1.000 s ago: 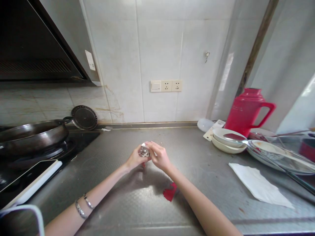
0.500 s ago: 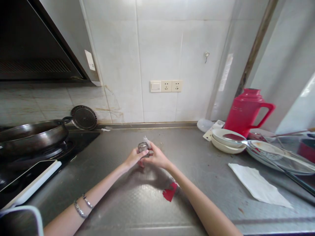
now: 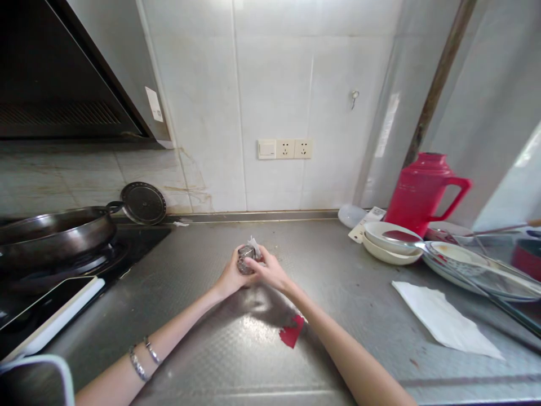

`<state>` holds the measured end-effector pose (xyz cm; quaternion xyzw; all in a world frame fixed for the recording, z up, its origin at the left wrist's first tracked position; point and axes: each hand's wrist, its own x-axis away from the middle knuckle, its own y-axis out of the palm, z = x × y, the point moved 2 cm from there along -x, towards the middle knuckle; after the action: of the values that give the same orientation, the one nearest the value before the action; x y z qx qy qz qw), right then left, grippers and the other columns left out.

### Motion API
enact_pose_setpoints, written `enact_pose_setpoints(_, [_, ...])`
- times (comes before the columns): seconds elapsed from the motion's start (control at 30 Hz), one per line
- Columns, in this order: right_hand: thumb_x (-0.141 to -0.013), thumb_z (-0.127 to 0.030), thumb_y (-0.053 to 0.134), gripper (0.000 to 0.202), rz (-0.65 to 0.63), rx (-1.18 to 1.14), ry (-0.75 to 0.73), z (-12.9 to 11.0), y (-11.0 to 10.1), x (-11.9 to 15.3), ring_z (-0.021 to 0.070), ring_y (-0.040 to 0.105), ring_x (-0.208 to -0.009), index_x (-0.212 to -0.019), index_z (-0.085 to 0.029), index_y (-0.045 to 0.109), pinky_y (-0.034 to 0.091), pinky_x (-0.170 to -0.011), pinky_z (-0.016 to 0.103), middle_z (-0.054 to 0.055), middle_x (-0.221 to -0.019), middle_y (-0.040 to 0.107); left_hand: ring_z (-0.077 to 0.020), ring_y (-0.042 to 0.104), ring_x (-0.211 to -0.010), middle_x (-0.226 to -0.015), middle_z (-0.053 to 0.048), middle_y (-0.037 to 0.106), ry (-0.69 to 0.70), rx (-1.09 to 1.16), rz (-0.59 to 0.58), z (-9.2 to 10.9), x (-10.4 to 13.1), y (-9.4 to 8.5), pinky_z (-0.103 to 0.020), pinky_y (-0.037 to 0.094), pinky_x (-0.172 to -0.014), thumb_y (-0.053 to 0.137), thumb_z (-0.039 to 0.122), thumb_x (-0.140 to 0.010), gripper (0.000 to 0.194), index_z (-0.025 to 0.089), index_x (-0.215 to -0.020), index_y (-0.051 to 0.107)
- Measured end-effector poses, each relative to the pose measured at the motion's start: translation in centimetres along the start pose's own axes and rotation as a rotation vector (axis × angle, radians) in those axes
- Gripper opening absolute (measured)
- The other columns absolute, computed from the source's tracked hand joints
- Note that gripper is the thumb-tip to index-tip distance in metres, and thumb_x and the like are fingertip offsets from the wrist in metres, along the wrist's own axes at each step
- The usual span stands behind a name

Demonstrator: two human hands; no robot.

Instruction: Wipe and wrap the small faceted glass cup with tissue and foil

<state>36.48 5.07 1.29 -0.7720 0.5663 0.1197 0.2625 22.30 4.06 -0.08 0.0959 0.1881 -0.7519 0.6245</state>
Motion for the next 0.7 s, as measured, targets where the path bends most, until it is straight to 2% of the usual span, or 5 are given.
enact_pose_setpoints(0.1, [-0.095,-0.044,0.041,0.036,0.009,0.027,0.016,0.1,-0.5,-0.3,0.0175,0.067,-0.086,-0.11,-0.02,0.063,0.058,-0.067,0.028,0.006,-0.1,0.069,-0.0224,0.065,-0.097,-0.111,-0.009,0.065,0.024,-0.061,0.04,0.3,0.1,0.0,-0.038,0.049,-0.088,0.082,0.023,-0.057,0.08,0.021,-0.123,0.037])
enact_pose_setpoints(0.27, [-0.096,-0.043,0.042,0.038,0.199,0.246,-0.093,-0.4,-0.9,-0.2,0.0184,0.067,-0.072,-0.084,-0.017,0.068,0.056,-0.067,0.029,0.002,-0.074,0.069,-0.0227,0.063,-0.097,-0.111,-0.008,0.063,0.048,-0.215,0.055,0.9,0.4,0.0,-0.037,0.047,-0.088,0.08,0.019,-0.054,0.081,0.019,-0.123,0.038])
enact_pose_setpoints(0.5, [-0.096,-0.022,0.042,0.028,0.121,0.485,-0.524,-2.4,-0.2,1.2,0.0216,0.06,-0.115,-0.114,-0.021,0.063,0.047,-0.1,0.038,0.009,-0.118,0.067,-0.0219,0.063,-0.093,-0.109,-0.008,0.062,0.045,-0.208,0.037,0.4,0.5,0.4,-0.034,0.048,-0.081,0.075,0.015,-0.056,0.078,0.018,-0.124,0.035])
enact_pose_setpoints(0.57, [-0.095,-0.023,0.043,0.026,0.164,0.498,-0.508,-2.3,-0.5,1.1,0.0217,0.065,-0.105,-0.106,-0.02,0.066,0.05,-0.095,0.036,0.009,-0.108,0.071,-0.0225,0.062,-0.094,-0.109,-0.009,0.062,0.039,-0.214,0.035,0.5,0.6,0.6,-0.035,0.047,-0.083,0.076,0.015,-0.055,0.08,0.018,-0.124,0.035])
enact_pose_setpoints(0.7, [-0.096,-0.031,0.043,0.034,0.334,0.462,-0.277,-1.6,-1.0,0.8,0.0174,0.068,-0.061,-0.077,-0.016,0.069,0.055,-0.06,0.024,0.004,-0.067,0.07,-0.0229,0.063,-0.092,-0.104,-0.007,0.063,0.015,-0.228,0.035,0.9,0.8,0.8,-0.036,0.047,-0.083,0.079,0.017,-0.053,0.083,0.017,-0.124,0.036])
